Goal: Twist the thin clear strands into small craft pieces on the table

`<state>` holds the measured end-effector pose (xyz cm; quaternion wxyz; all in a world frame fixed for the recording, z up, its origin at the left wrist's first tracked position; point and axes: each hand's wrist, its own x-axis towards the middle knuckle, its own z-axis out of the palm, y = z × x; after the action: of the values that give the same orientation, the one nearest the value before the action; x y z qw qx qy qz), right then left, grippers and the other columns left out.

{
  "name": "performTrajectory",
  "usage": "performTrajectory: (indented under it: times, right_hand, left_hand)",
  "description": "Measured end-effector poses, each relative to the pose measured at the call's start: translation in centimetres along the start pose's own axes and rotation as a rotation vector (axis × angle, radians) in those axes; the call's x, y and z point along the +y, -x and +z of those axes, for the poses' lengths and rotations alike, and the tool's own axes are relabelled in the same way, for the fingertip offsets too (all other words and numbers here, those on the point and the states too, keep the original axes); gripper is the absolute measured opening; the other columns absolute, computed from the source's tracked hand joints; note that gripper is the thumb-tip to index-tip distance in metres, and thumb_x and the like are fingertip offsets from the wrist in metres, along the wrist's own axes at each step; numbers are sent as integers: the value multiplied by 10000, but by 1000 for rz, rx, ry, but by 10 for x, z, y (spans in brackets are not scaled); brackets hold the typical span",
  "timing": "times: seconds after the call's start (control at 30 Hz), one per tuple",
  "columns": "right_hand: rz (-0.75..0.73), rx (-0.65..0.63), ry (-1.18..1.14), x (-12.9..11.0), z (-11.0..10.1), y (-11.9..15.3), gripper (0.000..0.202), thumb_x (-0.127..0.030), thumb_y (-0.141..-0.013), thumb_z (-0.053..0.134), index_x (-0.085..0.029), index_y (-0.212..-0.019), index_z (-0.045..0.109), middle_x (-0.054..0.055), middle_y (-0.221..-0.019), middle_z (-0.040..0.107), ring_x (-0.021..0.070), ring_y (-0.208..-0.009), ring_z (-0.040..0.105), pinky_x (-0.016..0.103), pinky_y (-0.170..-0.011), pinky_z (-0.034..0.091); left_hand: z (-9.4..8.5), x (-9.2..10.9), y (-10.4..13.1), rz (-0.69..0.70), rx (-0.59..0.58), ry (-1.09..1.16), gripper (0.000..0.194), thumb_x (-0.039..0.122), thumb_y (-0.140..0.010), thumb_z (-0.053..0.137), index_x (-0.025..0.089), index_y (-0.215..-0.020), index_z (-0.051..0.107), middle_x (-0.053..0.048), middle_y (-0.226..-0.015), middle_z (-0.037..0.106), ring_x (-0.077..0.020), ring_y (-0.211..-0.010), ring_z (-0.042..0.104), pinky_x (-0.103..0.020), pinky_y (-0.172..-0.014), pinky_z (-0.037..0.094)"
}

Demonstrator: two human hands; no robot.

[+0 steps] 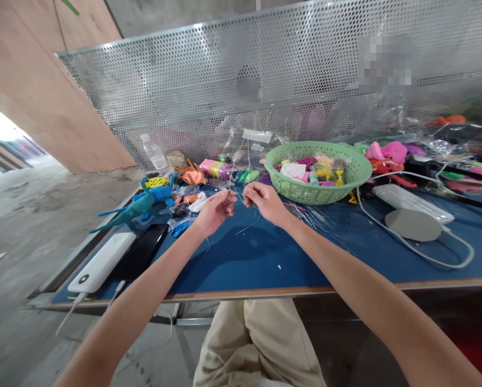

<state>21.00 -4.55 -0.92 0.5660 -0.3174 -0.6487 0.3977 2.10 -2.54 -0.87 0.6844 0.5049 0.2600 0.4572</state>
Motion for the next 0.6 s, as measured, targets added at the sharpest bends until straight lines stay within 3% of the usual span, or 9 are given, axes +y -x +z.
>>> performTrajectory:
  times: [0.17, 0.33, 0.47, 0.6]
  right_hand:
    - [31, 13, -179, 8, 1, -2, 317, -481, -903, 651, -194, -772, 619, -14, -680, 564, 109, -611, 512, 261, -603, 422]
    - [136, 31, -367, 7, 5, -3, 326, -475, -807, 761, -190, -726, 627, -24, -632, 519, 106, -588, 472, 257, -571, 394]
    - [175, 88, -341, 7, 4, -4, 339, -484, -763, 791, -188, -714, 634, -27, -622, 515, 98, -570, 455, 250, -541, 378]
    - [157, 202, -163, 13, -1, -6, 369, -565, -834, 687, -200, -886, 678, -6, -665, 593, 111, -570, 520, 258, -543, 412]
  left_hand:
    - [1, -2, 1, -14, -63, 110, 328, 407, -767, 787, 135, -940, 725, -55, -874, 724, -81, -600, 585, -213, -568, 547]
    - [0, -4, 0, -10, -45, 57, 329, 393, -781, 770, 130, -974, 733, -87, -924, 750, -110, -671, 642, -243, -651, 579]
    - [1, -3, 1, 106, -2, -239, 363, 473, -814, 723, 139, -956, 741, -85, -924, 759, -114, -629, 631, -253, -635, 555]
    - [1, -4, 1, 199, 80, -510, 401, 514, -868, 637, 145, -974, 750, -78, -908, 766, -109, -599, 613, -230, -604, 509]
